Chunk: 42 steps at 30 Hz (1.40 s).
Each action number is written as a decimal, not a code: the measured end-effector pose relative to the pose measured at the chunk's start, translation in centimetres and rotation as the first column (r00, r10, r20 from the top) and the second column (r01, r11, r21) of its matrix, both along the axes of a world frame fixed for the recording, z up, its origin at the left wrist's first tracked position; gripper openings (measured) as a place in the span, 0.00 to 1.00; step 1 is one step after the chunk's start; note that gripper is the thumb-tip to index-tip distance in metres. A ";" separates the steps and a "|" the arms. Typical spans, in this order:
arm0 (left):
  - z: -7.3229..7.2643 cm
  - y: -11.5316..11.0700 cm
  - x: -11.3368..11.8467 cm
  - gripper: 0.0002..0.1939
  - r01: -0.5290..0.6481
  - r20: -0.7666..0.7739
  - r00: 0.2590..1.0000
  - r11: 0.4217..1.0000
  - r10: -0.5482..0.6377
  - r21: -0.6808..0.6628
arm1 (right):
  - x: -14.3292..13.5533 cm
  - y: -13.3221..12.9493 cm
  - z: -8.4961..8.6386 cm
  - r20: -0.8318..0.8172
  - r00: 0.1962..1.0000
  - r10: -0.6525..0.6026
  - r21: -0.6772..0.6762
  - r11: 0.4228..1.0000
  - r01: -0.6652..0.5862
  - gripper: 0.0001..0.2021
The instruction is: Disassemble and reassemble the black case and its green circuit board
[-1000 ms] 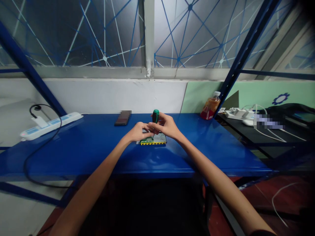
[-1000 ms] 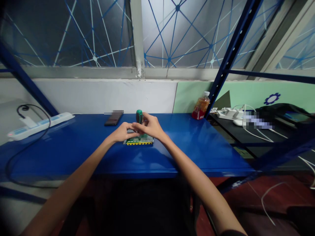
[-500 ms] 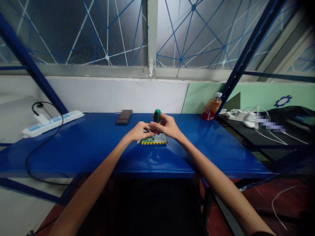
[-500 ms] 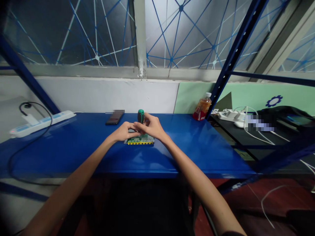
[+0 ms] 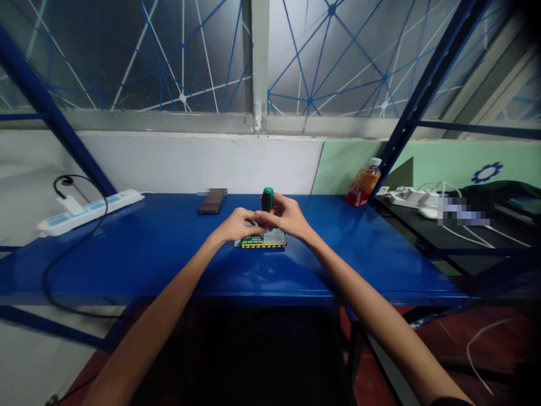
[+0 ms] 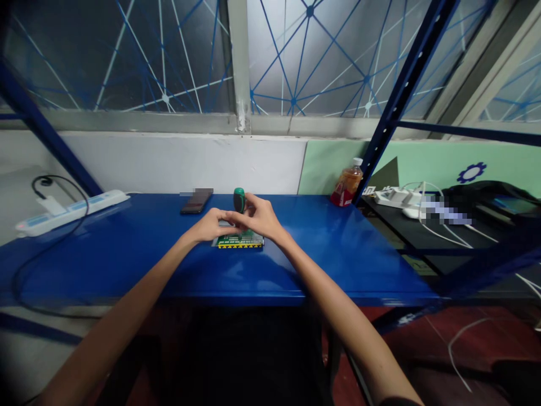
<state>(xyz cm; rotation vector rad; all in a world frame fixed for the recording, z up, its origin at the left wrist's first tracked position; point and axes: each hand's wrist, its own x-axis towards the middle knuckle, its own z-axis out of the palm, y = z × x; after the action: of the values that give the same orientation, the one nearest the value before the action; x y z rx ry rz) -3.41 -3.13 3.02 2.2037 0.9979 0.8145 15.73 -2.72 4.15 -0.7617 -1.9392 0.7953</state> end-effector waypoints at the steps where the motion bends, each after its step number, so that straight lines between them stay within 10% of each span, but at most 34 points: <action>1: 0.0 0.0 0.0 0.12 0.006 0.011 1.000 1.000 -0.006 -0.004 | 0.0 0.0 0.0 0.003 1.000 -0.001 0.007 1.000 0.001 0.20; 42: -0.1 0.0 -0.2 0.09 0.036 -0.038 0.999 0.999 -0.035 0.033 | 0.0 -0.2 0.0 -0.036 0.999 0.028 -0.069 0.997 -0.030 0.22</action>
<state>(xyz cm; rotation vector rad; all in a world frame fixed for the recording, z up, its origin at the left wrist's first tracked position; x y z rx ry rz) -3.62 -3.12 2.96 2.2665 0.9666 0.7830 15.76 -2.96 4.14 -0.7572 -1.9034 0.8918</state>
